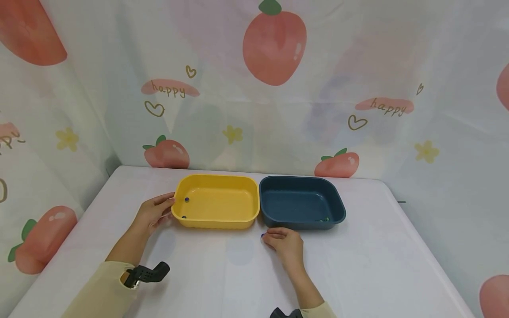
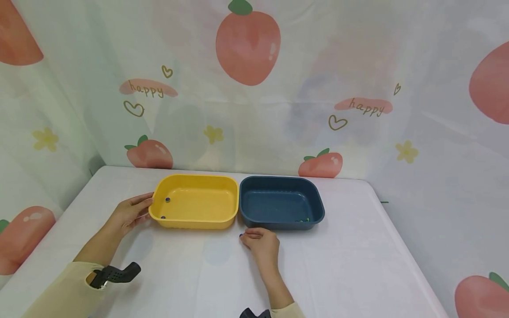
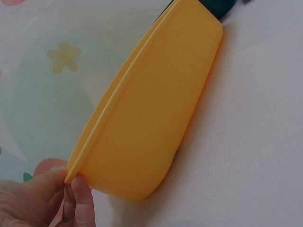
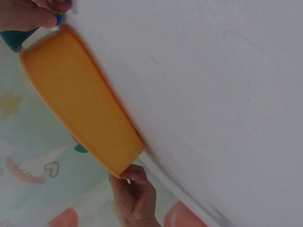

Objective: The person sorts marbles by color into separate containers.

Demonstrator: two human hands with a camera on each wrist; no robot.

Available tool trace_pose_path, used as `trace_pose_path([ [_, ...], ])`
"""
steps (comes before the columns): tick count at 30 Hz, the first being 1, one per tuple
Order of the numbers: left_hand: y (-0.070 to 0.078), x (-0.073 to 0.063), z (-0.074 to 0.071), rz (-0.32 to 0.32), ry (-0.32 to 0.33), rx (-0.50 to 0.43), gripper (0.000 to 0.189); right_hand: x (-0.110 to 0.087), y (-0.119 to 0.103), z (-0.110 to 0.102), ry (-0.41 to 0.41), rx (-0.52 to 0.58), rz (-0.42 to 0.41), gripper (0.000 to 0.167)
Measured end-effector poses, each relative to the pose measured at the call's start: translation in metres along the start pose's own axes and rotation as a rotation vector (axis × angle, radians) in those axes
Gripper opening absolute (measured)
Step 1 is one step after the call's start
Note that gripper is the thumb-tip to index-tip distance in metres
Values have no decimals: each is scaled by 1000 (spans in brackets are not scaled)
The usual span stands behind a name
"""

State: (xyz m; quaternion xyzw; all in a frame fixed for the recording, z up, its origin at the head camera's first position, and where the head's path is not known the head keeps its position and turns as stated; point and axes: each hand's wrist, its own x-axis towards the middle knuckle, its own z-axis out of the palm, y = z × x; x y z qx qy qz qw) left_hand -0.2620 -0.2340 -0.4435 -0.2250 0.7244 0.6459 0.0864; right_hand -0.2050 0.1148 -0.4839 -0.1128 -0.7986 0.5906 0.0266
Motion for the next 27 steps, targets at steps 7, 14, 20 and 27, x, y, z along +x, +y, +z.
trace_pose_path([
  [7, 0, 0, 0, -2, -1, -16, 51, -2, -3, 4, -15, 5, -6, 22],
  [14, 0, 0, 0, -7, 4, -14, 50, -5, -14, 9, -60, 61, -8, 24],
  [20, 0, -1, 0, -3, 6, -9, 50, -4, -26, 13, -91, 54, -25, 24],
  [27, -1, 1, 0, -7, 7, -8, 50, -5, -43, 17, -122, 43, -57, 24],
])
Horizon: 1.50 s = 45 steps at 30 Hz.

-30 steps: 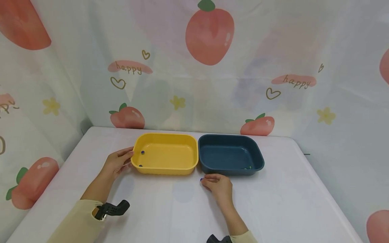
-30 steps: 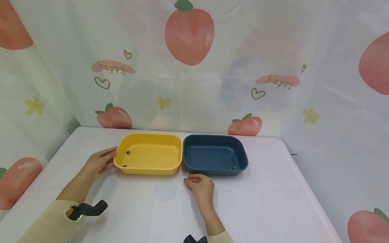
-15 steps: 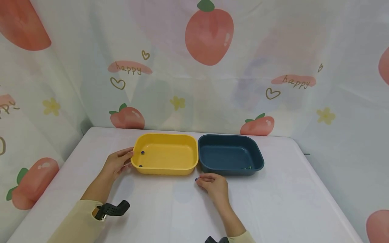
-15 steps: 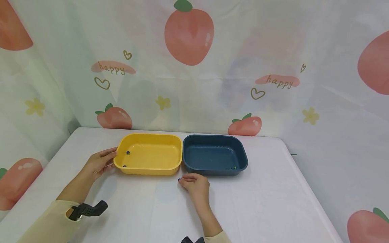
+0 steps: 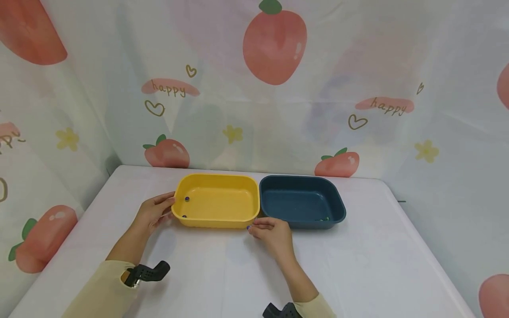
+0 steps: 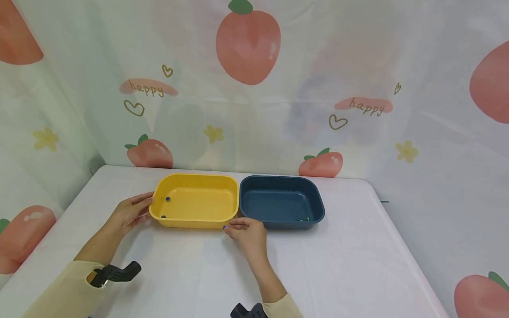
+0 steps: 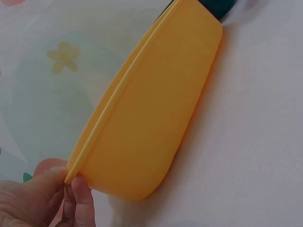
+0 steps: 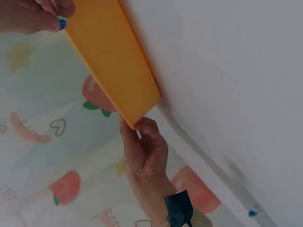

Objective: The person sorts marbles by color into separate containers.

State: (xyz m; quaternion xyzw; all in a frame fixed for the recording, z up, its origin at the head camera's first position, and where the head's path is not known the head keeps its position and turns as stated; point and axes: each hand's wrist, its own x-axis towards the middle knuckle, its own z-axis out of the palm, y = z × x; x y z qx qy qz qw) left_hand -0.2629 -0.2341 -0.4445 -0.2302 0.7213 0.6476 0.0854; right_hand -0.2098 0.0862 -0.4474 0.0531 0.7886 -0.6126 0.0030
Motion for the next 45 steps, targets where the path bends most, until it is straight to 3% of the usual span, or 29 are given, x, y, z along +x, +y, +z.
trace_pose_path([
  [18, 2, -4, 0, -2, -6, -9, 50, 24, -26, 15, -57, 11, -39, 22],
  [26, 2, -2, 0, -15, -9, -30, 50, 27, -29, 21, -89, 84, -13, 25],
  [45, 0, 0, 0, -9, -3, -31, 49, 26, -32, 32, -126, 90, -17, 26],
])
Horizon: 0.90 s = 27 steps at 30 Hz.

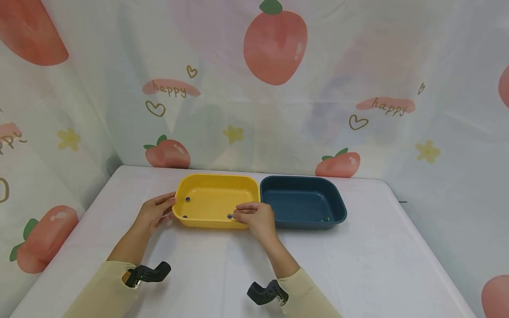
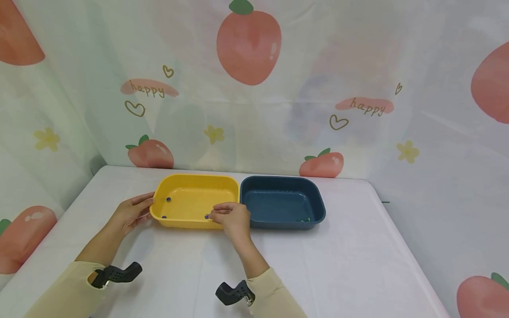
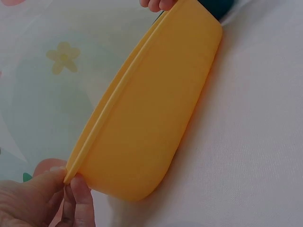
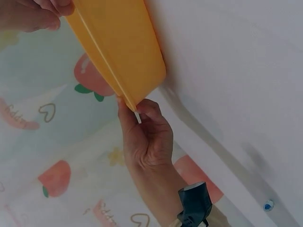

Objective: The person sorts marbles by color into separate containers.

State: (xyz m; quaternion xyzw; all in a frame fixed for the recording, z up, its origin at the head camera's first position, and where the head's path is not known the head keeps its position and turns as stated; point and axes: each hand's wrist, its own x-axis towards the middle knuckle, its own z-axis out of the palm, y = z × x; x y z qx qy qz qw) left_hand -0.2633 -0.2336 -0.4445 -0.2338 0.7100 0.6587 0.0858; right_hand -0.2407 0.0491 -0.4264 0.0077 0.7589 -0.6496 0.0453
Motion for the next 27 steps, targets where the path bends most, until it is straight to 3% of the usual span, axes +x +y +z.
trace_pose_path([
  [10, 0, -1, -1, 0, -5, 8, 50, -3, 0, 2, 10, 7, 5, 21],
  [27, 2, -2, 1, -8, 1, 4, 51, -22, 12, -16, 69, 42, 42, 25],
])
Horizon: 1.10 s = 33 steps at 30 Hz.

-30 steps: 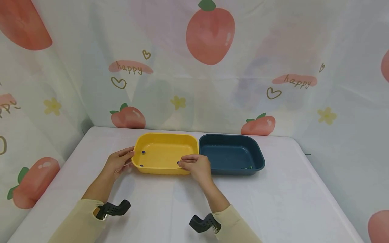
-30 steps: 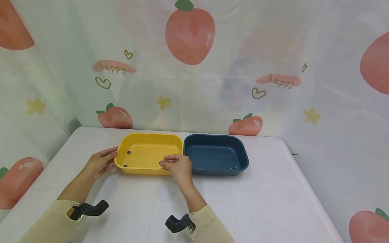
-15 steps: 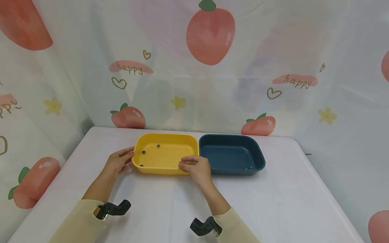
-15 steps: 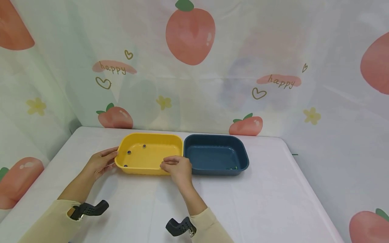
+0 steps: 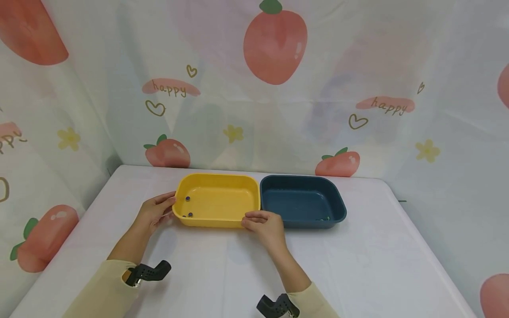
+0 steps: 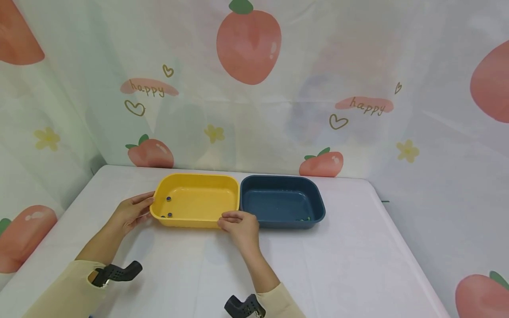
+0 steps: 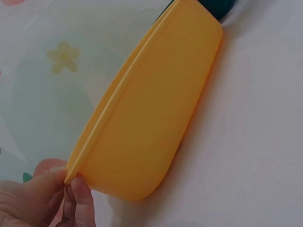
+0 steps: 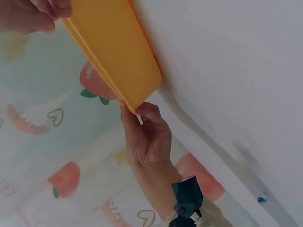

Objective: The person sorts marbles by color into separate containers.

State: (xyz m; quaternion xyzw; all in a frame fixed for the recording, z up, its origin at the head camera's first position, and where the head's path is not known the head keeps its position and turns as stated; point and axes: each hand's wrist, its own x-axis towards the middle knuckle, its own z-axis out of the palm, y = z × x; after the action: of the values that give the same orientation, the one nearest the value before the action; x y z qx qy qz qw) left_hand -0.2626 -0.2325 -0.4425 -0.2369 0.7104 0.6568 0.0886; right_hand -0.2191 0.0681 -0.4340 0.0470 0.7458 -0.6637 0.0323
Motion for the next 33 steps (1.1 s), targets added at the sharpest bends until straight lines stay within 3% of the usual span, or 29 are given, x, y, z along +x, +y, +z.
trace_pose_path([
  [7, 1, 0, 0, -9, 13, 1, 50, -8, 9, -10, 13, 43, 13, 27],
  [17, 2, -4, -2, 18, -18, -1, 51, -13, 25, -21, 43, 92, 59, 32],
  [27, 2, -5, -1, 22, -17, 0, 50, -12, 34, -18, 57, 246, 66, 35],
  [33, 2, -4, -2, 22, -24, -2, 51, -10, 33, -15, 45, 358, 113, 40],
])
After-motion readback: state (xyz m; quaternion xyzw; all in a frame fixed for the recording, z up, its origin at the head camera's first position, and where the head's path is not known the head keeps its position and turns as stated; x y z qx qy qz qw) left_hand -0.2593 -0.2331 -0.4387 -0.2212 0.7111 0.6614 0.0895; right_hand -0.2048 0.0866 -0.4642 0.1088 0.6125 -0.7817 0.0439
